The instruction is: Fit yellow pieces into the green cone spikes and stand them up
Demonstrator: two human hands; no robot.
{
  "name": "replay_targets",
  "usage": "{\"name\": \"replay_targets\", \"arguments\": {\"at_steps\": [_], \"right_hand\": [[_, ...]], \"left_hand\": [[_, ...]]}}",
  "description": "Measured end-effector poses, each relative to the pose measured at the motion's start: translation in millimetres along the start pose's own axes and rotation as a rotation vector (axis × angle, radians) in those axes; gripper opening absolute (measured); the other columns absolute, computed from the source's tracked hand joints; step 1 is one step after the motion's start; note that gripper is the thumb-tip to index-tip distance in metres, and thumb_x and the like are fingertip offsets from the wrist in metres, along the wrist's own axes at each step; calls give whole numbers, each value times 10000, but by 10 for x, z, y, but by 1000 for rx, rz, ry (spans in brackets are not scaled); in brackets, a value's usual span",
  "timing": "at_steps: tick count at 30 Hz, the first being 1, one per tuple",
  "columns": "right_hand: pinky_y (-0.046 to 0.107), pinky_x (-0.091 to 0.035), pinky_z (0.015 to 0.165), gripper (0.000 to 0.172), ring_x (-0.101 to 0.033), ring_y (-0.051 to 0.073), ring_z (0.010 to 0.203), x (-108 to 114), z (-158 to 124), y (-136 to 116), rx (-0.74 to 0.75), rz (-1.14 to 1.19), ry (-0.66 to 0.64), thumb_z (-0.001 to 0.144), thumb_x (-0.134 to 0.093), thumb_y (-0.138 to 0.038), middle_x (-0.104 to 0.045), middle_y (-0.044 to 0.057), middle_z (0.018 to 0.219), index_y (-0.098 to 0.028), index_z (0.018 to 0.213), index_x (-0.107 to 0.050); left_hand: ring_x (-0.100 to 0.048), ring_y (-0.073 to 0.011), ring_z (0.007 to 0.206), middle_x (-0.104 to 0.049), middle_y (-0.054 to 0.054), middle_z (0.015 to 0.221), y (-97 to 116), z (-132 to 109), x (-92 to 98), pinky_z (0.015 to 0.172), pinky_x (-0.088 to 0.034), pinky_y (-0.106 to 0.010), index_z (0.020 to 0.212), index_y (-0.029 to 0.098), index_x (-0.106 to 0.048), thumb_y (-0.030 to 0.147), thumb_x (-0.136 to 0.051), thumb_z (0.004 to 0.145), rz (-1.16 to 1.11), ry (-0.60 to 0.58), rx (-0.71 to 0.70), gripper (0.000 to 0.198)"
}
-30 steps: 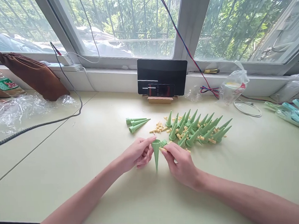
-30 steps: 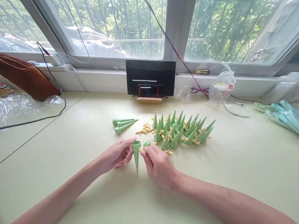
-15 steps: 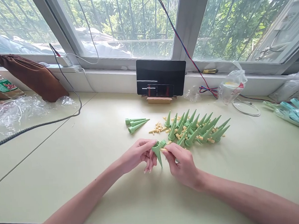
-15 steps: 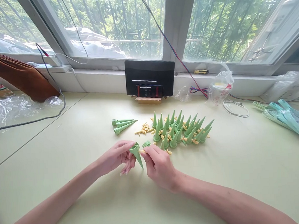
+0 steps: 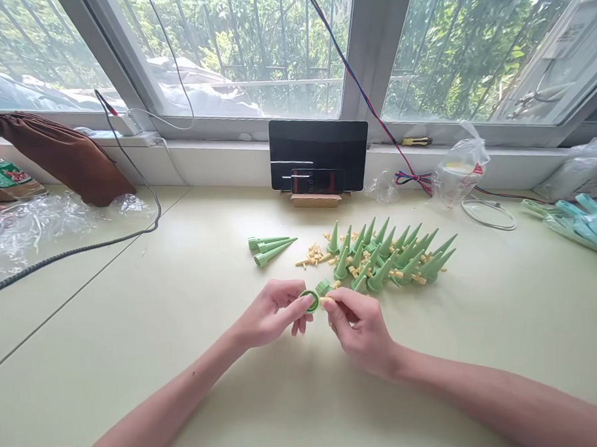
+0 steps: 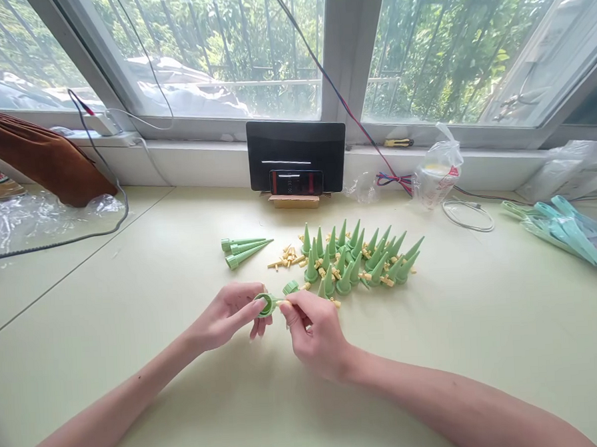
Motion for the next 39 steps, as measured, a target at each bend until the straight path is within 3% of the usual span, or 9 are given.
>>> {"name": "replay_targets", "arguments": {"at_steps": [8, 12, 18, 23, 25, 28, 31, 34, 39], "right_hand": [[226, -318, 438, 297, -401, 89, 485, -57, -12, 126, -200, 207, -45, 1000, -509, -378, -473, -31, 590, -180, 785, -564], [225, -312, 431, 309, -389, 85, 478, -84, -19, 163, -288, 333, -64, 989, -533, -414, -459, -39, 591, -180, 789, -563], [223, -310, 432, 322, -361, 76, 459, -91, 22, 198, -346, 445, -84, 975, -566, -421, -432, -57, 556, -179, 762, -558], [219, -301, 427, 330, -366, 76, 472, -86, 22, 234, -369, 437, -55, 968, -570, -455, -425, -54, 579, -177, 789, -569], [222, -301, 422, 333, -363, 79, 469, -87, 5, 238, -367, 426, -42, 970, -559, -469, -423, -54, 579, -180, 805, -570], [229, -315, 426, 324, -380, 86, 469, -82, -11, 207, -302, 340, -40, 989, -526, -443, -440, -45, 580, -184, 796, -557], [238, -341, 462, 279, -424, 100, 508, -40, 0, 77, -75, 104, -26, 1014, -485, -339, -485, -21, 608, -187, 790, -553], [255, -352, 514, 250, -427, 117, 561, -3, -26, -96, 220, -170, 18, 1020, -440, -223, -495, -2, 648, -197, 790, -531], [263, -299, 491, 192, -326, 128, 550, -48, -79, -192, 446, -450, -25, 1026, -402, -164, -398, -8, 684, -204, 871, -508]], "left_hand": [[-471, -142, 574, -488, -22, 620, 196, -37, 36, 554, -404, -261, 663, 176, -521, 364, -521, 951, 426, 61, -237, 343], [-414, -151, 600, -497, -35, 660, 273, -67, 9, 560, -350, -274, 651, 189, -478, 293, -549, 925, 593, 65, -360, 301], [-547, -163, 721, -632, -85, 862, 248, -88, -32, 659, -435, -262, 867, 178, -638, 188, -540, 943, 704, 1, -447, 124], [-616, -200, 893, -667, -139, 1098, 183, -84, -19, 785, -470, -294, 1005, 183, -672, 167, -490, 972, 789, -30, -444, 186], [-622, -207, 931, -656, -143, 1140, 190, -75, -4, 807, -477, -299, 1033, 192, -674, 197, -503, 973, 767, -22, -433, 181], [-610, -210, 862, -656, -138, 1045, 233, -58, 49, 761, -485, -298, 904, 177, -671, 364, -609, 926, 670, 45, -423, 199], [-542, -165, 660, -630, -95, 776, 214, -22, 144, 616, -440, -270, 676, 162, -605, 537, -498, 953, 533, 146, -344, 479], [-455, -122, 484, -520, -50, 514, 47, 31, 241, 505, -368, -251, 489, 163, -507, 644, -283, 983, 328, 204, -120, 725], [-409, -92, 347, -497, -49, 404, -291, 33, 68, 398, -311, -232, 425, 144, -526, 674, -316, 962, -59, -53, 296, 783]]}}
Point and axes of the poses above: each hand's wrist, its own z-axis towards the middle knuckle, its own x-axis out of the back of the hand, y = z × x, the point moved 8 cm from there along z, towards the middle knuckle
